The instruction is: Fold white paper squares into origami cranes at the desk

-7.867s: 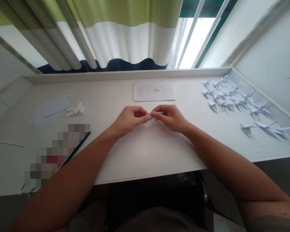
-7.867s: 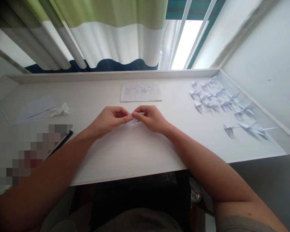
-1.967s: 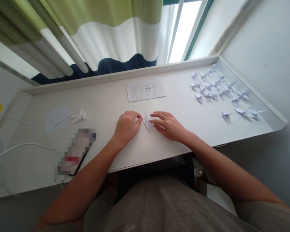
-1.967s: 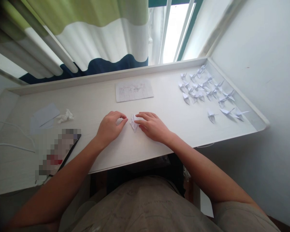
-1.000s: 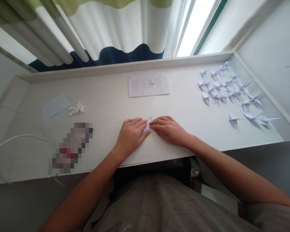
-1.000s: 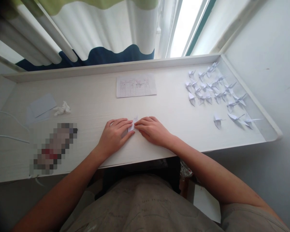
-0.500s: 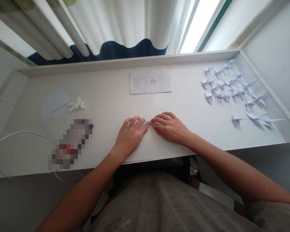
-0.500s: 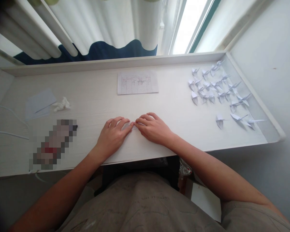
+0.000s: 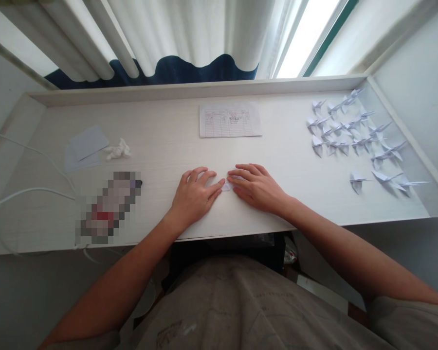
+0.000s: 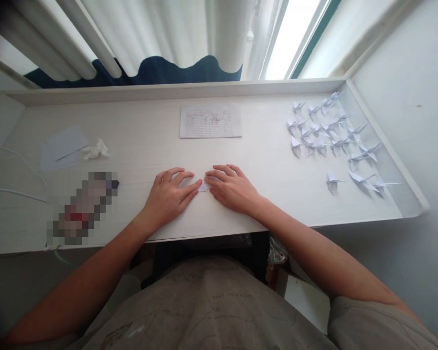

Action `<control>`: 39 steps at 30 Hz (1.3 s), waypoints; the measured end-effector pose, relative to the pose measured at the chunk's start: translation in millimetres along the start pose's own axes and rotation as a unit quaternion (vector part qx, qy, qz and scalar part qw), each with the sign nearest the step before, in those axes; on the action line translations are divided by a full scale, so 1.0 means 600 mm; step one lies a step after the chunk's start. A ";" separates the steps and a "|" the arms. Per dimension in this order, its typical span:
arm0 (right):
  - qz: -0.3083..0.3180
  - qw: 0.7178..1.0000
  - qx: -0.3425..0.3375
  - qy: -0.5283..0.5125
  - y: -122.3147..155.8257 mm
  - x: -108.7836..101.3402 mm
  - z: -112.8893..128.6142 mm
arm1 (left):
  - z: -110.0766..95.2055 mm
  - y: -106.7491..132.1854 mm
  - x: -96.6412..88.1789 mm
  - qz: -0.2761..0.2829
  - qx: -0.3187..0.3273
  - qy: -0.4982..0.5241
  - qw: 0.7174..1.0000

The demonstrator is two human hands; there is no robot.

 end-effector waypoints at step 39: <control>-0.023 0.991 -0.128 -0.010 -0.018 -0.002 -0.002 | -0.015 0.001 -0.002 -0.062 0.032 0.102 0.992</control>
Point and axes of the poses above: each hand's wrist, its own y-axis away from the middle knuckle, its own x-axis out of the palm, z = x × y, the point moved 6 cm from there along -y, towards the middle knuckle, and after that the axes turned 11 degrees about -y, right-handed, at the moved point
